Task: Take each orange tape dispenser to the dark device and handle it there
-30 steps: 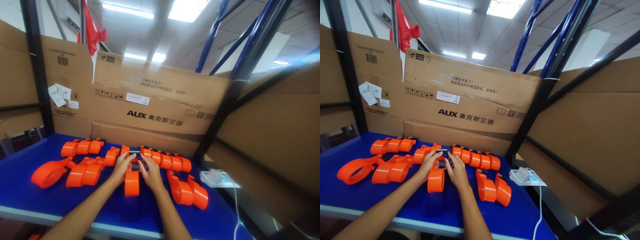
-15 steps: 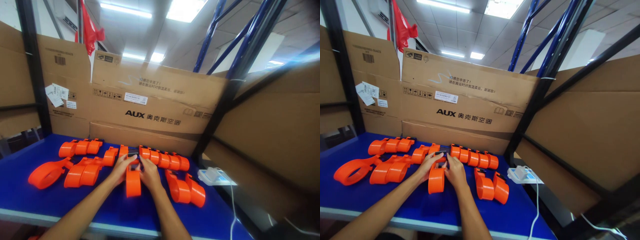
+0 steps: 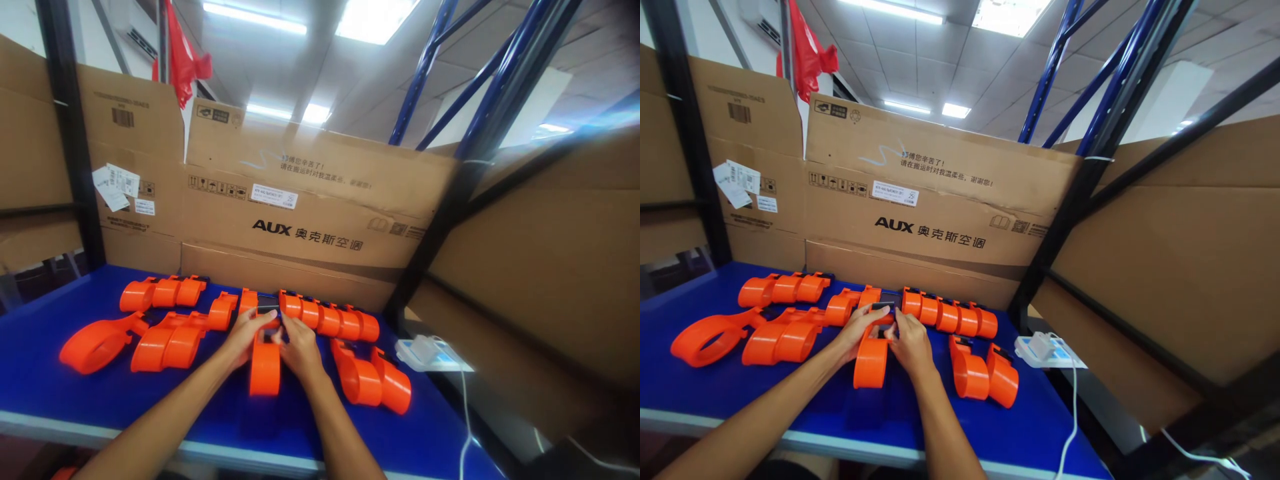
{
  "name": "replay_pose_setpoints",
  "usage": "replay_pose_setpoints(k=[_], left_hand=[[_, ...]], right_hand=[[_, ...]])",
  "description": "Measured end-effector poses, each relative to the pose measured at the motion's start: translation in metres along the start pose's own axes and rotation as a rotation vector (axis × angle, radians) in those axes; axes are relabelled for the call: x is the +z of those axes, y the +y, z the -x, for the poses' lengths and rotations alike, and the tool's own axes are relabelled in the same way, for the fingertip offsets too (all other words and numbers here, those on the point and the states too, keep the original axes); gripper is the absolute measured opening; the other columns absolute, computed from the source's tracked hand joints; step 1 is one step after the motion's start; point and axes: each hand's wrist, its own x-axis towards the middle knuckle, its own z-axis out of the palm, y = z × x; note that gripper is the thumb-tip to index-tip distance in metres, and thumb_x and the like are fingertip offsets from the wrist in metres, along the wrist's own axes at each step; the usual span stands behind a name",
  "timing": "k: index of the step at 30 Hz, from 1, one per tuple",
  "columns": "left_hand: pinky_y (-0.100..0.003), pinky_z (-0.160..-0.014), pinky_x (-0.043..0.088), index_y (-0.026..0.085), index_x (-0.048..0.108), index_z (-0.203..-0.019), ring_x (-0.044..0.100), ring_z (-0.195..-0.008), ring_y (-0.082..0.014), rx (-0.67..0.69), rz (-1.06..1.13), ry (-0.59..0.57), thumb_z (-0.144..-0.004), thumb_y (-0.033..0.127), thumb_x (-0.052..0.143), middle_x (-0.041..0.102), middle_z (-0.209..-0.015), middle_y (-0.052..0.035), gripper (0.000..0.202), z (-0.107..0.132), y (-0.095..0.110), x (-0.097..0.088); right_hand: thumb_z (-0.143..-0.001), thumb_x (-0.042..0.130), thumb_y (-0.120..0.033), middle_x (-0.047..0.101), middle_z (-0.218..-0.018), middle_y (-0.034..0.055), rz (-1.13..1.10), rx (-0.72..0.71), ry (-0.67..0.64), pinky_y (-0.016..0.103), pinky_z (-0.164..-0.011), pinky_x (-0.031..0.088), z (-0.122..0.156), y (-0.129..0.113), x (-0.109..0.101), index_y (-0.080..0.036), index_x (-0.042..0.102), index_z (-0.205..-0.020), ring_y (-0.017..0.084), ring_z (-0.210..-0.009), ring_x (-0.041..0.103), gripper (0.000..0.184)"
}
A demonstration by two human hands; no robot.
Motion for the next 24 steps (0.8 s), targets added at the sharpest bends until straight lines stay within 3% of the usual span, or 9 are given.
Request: replay_pose_setpoints(k=[7,11,15,21,24], left_hand=[[-0.019,-0.036,0.029,0.014,0.068,-0.086,0.041,-0.033,-0.0039,0.08,-0.252,0.063,-0.067,0.04,0.083,0.062,-0.059,0.0022,0.035,-0.013,-0.003,-0.014],[-0.02,-0.036,0.025,0.014,0.066,-0.081,0.039,-0.032,-0.005,0.124,-0.412,0.059,-0.074,0.053,0.073,0.054,-0.052,0.0045,0.04,-0.017,-0.008,-0.021],[-0.021,-0.037,0.025,0.015,0.064,-0.083,0.04,-0.032,-0.0077,0.18,-0.501,0.056,-0.078,0.052,0.07,0.046,-0.042,0.0074,0.038,-0.017,-0.011,-0.024],[-0.021,-0.037,0.023,0.016,0.062,-0.079,0.038,-0.031,-0.0074,0.203,-0.526,0.016,-0.078,0.051,0.069,0.045,-0.041,0.0073,0.036,-0.018,-0.009,-0.026],[-0.021,-0.036,0.023,0.017,0.061,-0.078,0.038,-0.03,-0.0074,0.173,-0.452,-0.005,-0.077,0.052,0.069,0.047,-0.042,0.0071,0.036,-0.02,-0.006,-0.026]], right_hand=[[-0.089,0.057,-0.024,0.071,-0.094,0.011,-0.163,0.049,0.023,0.035,-0.076,0.058,-0.004,0.0,-0.008,-0.017,0.062,-0.122,0.021,-0.08,0.067,0.034],[-0.088,0.059,-0.029,0.071,-0.084,0.0067,-0.231,0.195,0.079,0.028,-0.064,0.057,-0.004,-0.003,-0.007,-0.018,0.068,-0.111,0.017,-0.066,0.065,0.026],[-0.087,0.059,-0.027,0.07,-0.078,0.0036,-0.273,0.237,0.092,0.026,-0.059,0.054,-0.004,-0.006,-0.006,-0.018,0.069,-0.105,0.015,-0.061,0.064,0.023],[-0.085,0.06,-0.031,0.069,-0.073,0.002,-0.321,0.273,0.063,0.026,-0.058,0.051,-0.007,-0.007,-0.009,-0.019,0.071,-0.094,0.016,-0.06,0.062,0.018],[-0.089,0.054,-0.034,0.067,-0.067,0.0016,-0.414,0.363,0.089,0.025,-0.055,0.048,-0.009,-0.005,-0.013,-0.019,0.069,-0.089,0.015,-0.056,0.061,0.022]])
